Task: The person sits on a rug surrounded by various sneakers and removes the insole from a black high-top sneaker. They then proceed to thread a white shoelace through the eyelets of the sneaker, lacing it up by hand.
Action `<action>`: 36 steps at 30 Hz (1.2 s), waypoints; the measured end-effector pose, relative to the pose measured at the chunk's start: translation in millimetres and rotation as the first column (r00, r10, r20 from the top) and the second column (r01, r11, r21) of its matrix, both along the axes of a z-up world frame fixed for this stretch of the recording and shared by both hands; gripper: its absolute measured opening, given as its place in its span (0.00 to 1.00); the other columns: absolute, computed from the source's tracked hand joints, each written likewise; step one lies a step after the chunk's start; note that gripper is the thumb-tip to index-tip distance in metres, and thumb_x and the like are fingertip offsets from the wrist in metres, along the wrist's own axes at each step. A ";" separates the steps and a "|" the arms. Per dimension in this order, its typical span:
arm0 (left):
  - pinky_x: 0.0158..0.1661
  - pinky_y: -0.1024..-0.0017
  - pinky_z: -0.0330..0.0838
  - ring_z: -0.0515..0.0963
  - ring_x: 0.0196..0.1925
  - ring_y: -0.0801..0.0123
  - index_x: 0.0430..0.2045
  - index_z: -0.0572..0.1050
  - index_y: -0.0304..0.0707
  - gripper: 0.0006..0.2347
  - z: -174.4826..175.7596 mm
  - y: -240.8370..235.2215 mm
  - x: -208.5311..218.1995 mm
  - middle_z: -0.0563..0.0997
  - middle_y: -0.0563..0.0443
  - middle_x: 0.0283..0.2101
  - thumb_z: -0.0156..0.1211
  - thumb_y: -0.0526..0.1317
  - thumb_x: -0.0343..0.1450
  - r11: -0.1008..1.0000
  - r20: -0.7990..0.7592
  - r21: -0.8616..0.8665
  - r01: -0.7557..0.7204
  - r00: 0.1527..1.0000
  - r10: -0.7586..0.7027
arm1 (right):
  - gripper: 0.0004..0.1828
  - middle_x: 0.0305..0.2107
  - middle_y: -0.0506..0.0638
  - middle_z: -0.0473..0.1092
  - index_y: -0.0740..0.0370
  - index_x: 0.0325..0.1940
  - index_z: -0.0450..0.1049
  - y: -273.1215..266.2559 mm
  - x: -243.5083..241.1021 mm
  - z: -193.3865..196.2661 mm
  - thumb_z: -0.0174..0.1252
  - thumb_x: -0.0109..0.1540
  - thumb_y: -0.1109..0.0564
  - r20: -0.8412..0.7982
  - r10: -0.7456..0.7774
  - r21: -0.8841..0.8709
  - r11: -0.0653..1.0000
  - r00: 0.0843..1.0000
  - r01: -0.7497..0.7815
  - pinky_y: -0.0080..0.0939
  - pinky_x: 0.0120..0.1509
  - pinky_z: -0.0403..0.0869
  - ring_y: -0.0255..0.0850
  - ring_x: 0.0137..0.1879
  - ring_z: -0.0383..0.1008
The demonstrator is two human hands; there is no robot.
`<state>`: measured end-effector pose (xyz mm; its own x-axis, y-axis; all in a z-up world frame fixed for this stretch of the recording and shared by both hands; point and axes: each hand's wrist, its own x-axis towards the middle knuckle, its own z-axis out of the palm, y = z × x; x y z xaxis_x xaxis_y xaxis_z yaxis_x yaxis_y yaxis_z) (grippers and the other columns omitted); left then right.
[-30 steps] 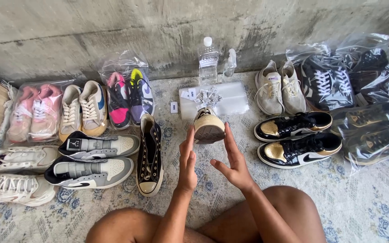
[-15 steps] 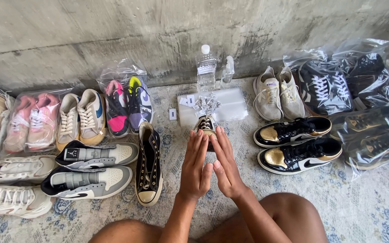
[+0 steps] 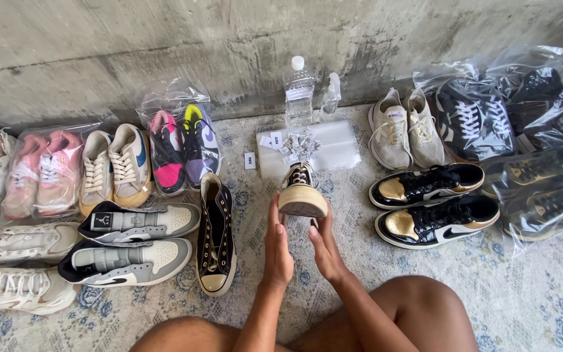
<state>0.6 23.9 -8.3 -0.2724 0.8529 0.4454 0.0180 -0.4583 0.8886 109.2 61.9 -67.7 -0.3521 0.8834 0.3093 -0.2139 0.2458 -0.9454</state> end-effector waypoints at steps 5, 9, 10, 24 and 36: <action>0.72 0.52 0.41 0.44 0.78 0.42 0.73 0.46 0.29 0.28 5.3 -4.2 9.1 0.47 0.30 0.76 0.25 0.51 0.80 0.998 -0.100 -0.041 -0.048 0.994 0.043 | 0.49 0.77 0.68 0.33 0.61 0.82 0.27 -4.0 4.7 17.6 0.50 0.67 0.49 -0.079 -0.075 0.036 0.996 0.994 0.078 0.77 0.75 0.41 0.66 0.81 0.30; 0.72 0.49 0.41 0.44 0.78 0.40 0.73 0.48 0.30 0.29 21.4 -7.0 13.9 0.47 0.30 0.76 0.25 0.53 0.79 0.997 -0.299 0.016 -0.074 0.951 0.076 | 0.48 0.77 0.64 0.38 0.63 0.81 0.35 -9.1 6.5 42.5 0.55 0.66 0.52 -0.077 -0.124 0.085 0.988 0.989 0.130 0.78 0.75 0.43 0.60 0.81 0.38; 0.72 0.49 0.41 0.44 0.78 0.40 0.73 0.48 0.30 0.29 25.9 -7.9 15.1 0.47 0.30 0.76 0.25 0.53 0.79 0.997 -0.299 0.016 -0.075 0.951 0.076 | 0.48 0.77 0.64 0.38 0.63 0.81 0.35 -10.5 8.2 46.5 0.55 0.66 0.52 -0.077 -0.123 0.085 0.988 0.989 0.130 0.78 0.75 0.43 0.60 0.81 0.38; 0.69 0.40 0.41 0.45 0.78 0.41 0.71 0.49 0.34 0.39 14.7 -12.6 13.7 0.48 0.31 0.76 0.34 0.66 0.70 0.904 0.143 -0.415 0.103 0.989 -0.047 | 0.29 0.58 0.60 0.64 0.65 0.69 0.62 -27.5 11.5 125.7 0.41 0.66 0.49 -0.132 -0.357 -0.852 0.518 0.925 0.079 0.47 0.67 0.61 0.47 0.61 0.62; 0.73 0.51 0.37 0.40 0.80 0.54 0.70 0.53 0.33 0.34 -34.9 -21.1 10.3 0.42 0.37 0.78 0.29 0.59 0.73 0.750 0.076 -0.627 0.212 0.974 -0.212 | 0.49 0.47 0.67 0.69 0.71 0.65 0.65 -35.1 11.1 59.2 0.49 0.54 0.28 0.166 0.219 -0.905 0.422 0.961 0.059 0.57 0.50 0.70 0.57 0.48 0.70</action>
